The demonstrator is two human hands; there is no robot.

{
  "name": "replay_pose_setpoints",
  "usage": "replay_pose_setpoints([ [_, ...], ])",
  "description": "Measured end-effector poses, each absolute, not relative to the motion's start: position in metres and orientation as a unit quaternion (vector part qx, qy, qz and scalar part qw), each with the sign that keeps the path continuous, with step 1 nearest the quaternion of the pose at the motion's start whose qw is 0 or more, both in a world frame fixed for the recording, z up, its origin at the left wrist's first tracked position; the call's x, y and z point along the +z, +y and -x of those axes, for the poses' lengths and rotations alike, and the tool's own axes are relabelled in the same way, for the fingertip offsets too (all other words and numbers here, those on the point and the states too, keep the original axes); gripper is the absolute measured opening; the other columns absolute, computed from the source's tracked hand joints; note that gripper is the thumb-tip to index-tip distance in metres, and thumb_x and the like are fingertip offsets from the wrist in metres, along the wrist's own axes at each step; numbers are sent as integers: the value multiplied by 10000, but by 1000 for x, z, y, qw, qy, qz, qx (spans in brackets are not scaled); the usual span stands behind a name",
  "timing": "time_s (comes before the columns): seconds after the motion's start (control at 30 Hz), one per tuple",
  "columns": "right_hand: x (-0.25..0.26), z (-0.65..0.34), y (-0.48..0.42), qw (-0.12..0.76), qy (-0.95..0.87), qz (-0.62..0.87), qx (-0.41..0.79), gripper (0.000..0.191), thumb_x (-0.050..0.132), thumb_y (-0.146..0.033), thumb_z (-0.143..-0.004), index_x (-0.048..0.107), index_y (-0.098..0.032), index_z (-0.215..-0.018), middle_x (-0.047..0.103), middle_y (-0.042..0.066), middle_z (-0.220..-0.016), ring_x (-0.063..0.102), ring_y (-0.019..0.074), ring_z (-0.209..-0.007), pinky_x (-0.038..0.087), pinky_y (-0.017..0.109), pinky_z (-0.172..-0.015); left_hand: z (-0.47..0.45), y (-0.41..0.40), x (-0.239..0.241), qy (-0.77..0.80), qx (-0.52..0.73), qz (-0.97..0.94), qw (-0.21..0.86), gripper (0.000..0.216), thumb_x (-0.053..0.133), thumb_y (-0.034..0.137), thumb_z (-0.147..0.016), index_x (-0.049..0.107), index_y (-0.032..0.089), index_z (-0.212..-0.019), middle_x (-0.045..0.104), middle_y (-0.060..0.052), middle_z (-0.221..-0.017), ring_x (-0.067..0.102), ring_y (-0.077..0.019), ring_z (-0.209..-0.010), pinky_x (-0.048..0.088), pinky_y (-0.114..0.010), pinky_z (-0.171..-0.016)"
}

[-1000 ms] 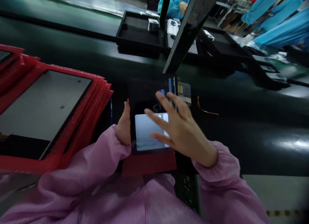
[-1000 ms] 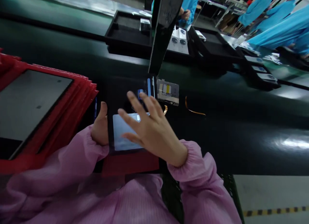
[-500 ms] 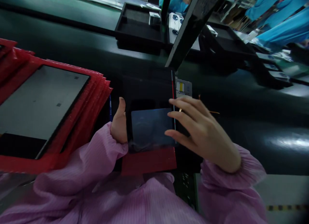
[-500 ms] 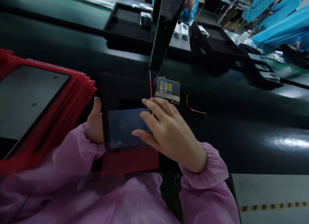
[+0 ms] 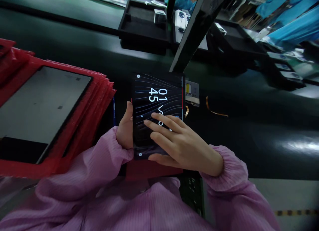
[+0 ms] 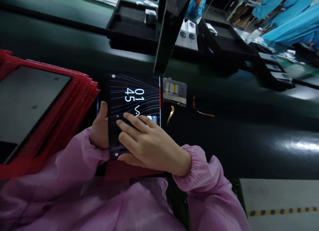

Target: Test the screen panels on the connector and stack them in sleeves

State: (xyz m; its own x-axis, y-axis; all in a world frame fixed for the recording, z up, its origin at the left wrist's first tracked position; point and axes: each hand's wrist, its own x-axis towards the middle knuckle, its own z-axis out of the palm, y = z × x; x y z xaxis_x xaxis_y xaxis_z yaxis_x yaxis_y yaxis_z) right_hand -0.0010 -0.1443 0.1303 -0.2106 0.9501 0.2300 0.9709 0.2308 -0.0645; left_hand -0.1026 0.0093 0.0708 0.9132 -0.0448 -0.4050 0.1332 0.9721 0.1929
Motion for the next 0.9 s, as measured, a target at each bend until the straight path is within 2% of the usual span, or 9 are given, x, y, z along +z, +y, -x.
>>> replay_pose_setpoints([
  [0.13, 134, -1, -147, 90, -764, 639, -14, 389, 505, -487, -971, 628, -126, -1046, 596, 115, -1356, 495, 295, -1252, 504, 436, -975, 102, 9, 71, 162, -27, -110, 980, 879, 78, 763, -887, 610, 166, -1252, 717, -101, -1097, 571, -307, -1260, 419, -472, -1081],
  [0.3, 152, -14, -161, 77, -702, 708, -15, 338, 542, -438, -961, 623, -124, -868, 703, 149, -1013, 592, 266, -943, 550, 423, -802, 102, 13, 68, 142, -32, -115, 983, 924, 93, 789, -867, 541, 135, -1341, 689, -143, -1182, 550, -349, -1277, 398, -534, -1086],
  [0.37, 157, -17, -165, 92, -702, 706, -25, 347, 524, -436, -971, 623, -120, -867, 704, 147, -972, 597, 252, -903, 552, 408, -774, 101, 14, 66, 159, -31, -113, 980, 922, 94, 786, -869, 517, 136, -1368, 672, -146, -1228, 529, -357, -1298, 380, -540, -1101],
  [0.63, 147, -7, -161, 80, -736, 672, 7, 304, 548, -372, -965, 639, -82, -972, 672, 156, -1168, 575, 265, -965, 546, 418, -830, 103, 12, 64, 110, -47, -99, 988, 953, 80, 804, -849, 463, 146, -1422, 614, -143, -1337, 484, -360, -1339, 309, -542, -1148],
  [0.8, 145, -4, -160, 74, -744, 664, 6, 263, 541, -335, -971, 646, -94, -950, 690, 156, -1100, 584, 252, -943, 556, 409, -823, 102, 9, 69, 84, -51, -138, 986, 1016, -24, 795, -832, 474, 131, -1418, 606, -155, -1345, 478, -366, -1344, 309, -544, -1145],
  [0.9, 145, -6, -159, 121, -714, 688, -49, 353, 541, -376, -968, 623, -74, -1132, 650, 180, -1218, 576, 284, -1086, 533, 447, -927, 102, 9, 67, 82, -48, -125, 988, 976, 37, 811, -837, 473, 165, -1423, 626, -121, -1328, 458, -344, -1368, 320, -509, -1149],
])
